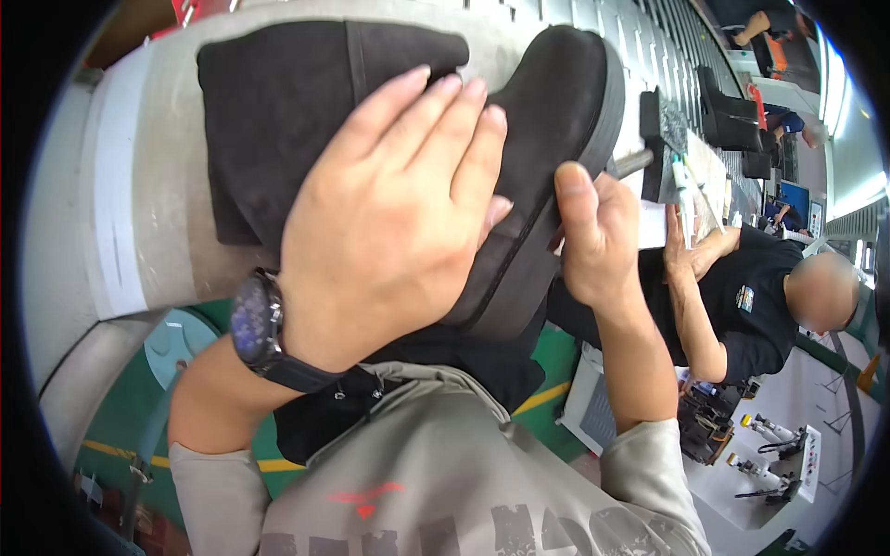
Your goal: The person picks up a boot and a sole from a conveyor belt, aligns them, and presses the edges of the boot against the sole by hand. They rotate the boot to check the seal around the entire perimeter before placing the assembled boot back onto the moving conveyor belt.
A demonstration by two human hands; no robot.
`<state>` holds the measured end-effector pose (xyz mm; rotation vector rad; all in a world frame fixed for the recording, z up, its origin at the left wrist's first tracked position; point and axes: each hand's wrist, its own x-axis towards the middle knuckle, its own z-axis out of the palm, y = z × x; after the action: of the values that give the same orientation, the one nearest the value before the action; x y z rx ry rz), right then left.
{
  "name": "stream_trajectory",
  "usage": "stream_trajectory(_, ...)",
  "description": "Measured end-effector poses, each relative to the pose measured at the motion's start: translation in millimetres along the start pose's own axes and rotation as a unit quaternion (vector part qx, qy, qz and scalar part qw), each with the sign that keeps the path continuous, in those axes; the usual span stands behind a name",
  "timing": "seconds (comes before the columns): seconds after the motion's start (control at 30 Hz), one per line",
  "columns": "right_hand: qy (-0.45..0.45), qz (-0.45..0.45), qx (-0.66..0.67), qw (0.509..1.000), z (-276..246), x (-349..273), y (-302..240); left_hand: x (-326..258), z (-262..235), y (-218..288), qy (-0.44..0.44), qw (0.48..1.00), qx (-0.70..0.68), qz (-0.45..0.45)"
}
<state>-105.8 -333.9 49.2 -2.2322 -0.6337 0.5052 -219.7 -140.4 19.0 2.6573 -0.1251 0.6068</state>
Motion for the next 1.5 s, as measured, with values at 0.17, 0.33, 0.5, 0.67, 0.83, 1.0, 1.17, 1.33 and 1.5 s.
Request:
stream_trajectory(0.17, -0.101, 0.003, 0.029, 0.994, 5.4, -26.5, -5.7, -0.7, 3.1, -2.3, 0.019, 1.000, 0.006, -0.006)
stream_trajectory(0.33, -0.067, -0.003, 0.155, 0.986, 16.4, -38.7, 9.2, 0.8, 5.8, -5.3, 0.036, 0.999, -0.022, -0.007)
stream_trajectory(0.5, -0.077, 0.017, 0.137, 0.987, 16.2, -41.5, 6.3, -1.3, 2.1, -10.1, 0.017, 0.999, -0.046, -0.019)
stream_trajectory(0.67, -0.112, 0.097, 0.096, 0.984, 1.2, -30.4, -21.3, 1.7, -0.1, -6.4, 0.012, 0.998, -0.063, -0.013)
stream_trajectory(0.83, -0.145, 0.156, 0.094, 0.973, -4.0, -16.8, -21.1, -0.9, 4.1, -10.7, 0.008, 1.000, -0.012, 0.006)
stream_trajectory(1.0, 0.010, 0.011, 0.158, 0.987, -16.9, 2.6, 20.1, 5.2, -14.5, -0.2, -0.042, 0.998, -0.031, 0.029)
stream_trajectory(1.17, 0.168, -0.179, 0.282, 0.928, -46.3, 77.7, 24.6, 36.7, 13.6, 22.4, -0.016, 0.999, -0.022, -0.033)
stream_trajectory(1.33, 0.018, -0.211, 0.447, 0.869, -32.5, 116.7, 2.4, 43.0, 19.2, 26.0, -0.005, 0.999, -0.040, -0.032)
stream_trajectory(1.5, -0.033, -0.165, 0.238, 0.957, -17.5, 155.0, 0.2, 48.7, 11.2, 21.8, -0.049, 0.991, -0.098, -0.081)
